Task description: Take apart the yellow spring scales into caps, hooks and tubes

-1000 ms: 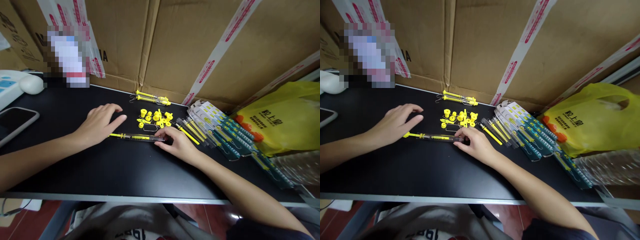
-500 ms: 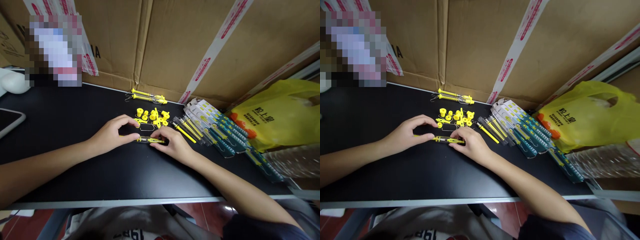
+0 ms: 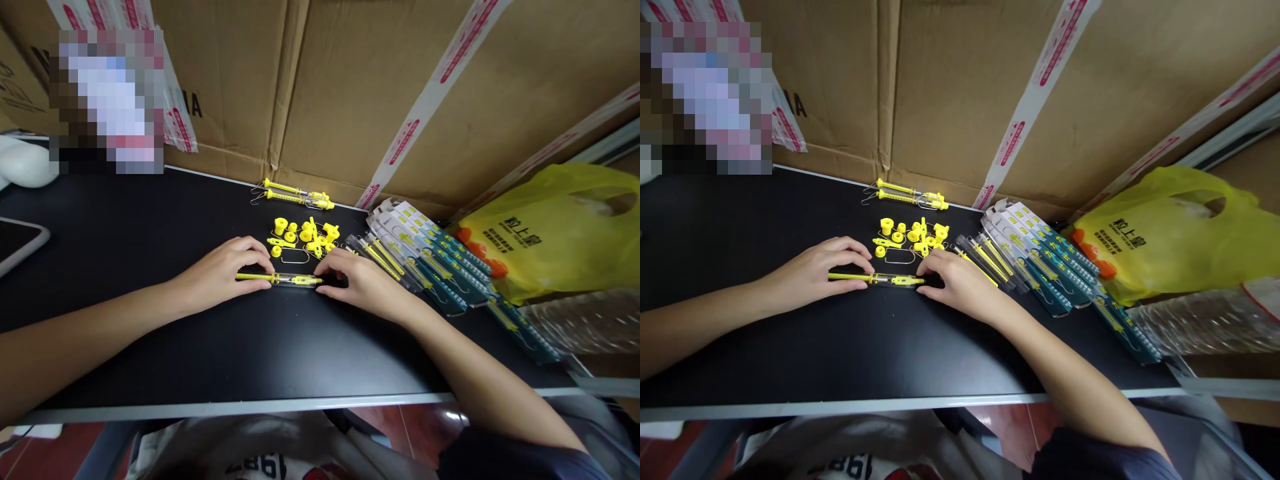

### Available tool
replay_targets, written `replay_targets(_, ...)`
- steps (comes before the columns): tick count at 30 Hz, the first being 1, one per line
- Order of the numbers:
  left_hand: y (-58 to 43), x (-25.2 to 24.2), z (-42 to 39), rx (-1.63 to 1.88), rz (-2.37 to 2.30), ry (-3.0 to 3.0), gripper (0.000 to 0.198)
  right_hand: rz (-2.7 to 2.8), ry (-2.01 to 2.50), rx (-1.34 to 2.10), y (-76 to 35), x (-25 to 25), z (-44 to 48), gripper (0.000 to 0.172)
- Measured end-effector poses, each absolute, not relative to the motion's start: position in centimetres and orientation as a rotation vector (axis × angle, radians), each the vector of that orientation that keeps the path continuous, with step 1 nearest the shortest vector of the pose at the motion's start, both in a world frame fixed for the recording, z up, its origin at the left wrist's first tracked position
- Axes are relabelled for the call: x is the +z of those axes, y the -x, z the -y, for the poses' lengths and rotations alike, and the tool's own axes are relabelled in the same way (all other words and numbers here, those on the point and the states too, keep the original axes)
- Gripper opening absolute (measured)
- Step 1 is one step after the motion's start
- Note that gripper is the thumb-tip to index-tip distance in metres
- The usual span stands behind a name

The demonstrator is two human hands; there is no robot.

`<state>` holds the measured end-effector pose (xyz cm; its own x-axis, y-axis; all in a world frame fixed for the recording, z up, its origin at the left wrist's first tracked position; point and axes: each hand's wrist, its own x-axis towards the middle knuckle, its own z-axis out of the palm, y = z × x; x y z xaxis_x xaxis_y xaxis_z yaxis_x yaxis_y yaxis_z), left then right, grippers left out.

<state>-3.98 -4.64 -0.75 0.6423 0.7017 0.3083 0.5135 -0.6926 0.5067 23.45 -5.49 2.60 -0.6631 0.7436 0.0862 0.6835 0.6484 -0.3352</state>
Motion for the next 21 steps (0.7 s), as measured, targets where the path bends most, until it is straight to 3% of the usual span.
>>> replay_targets(5,4.0,-0.7,4.6,0.669,-0.968,-2.488,0.024,2.675,1.16,0.409,-23.3,3.0,5.4,0.006)
replay_targets(21,4.0,-0.5,4.7,0.682,-0.951,-2.481,0.025,2.449,1.175,0.229,-23.2,2.8,2.8,0.003)
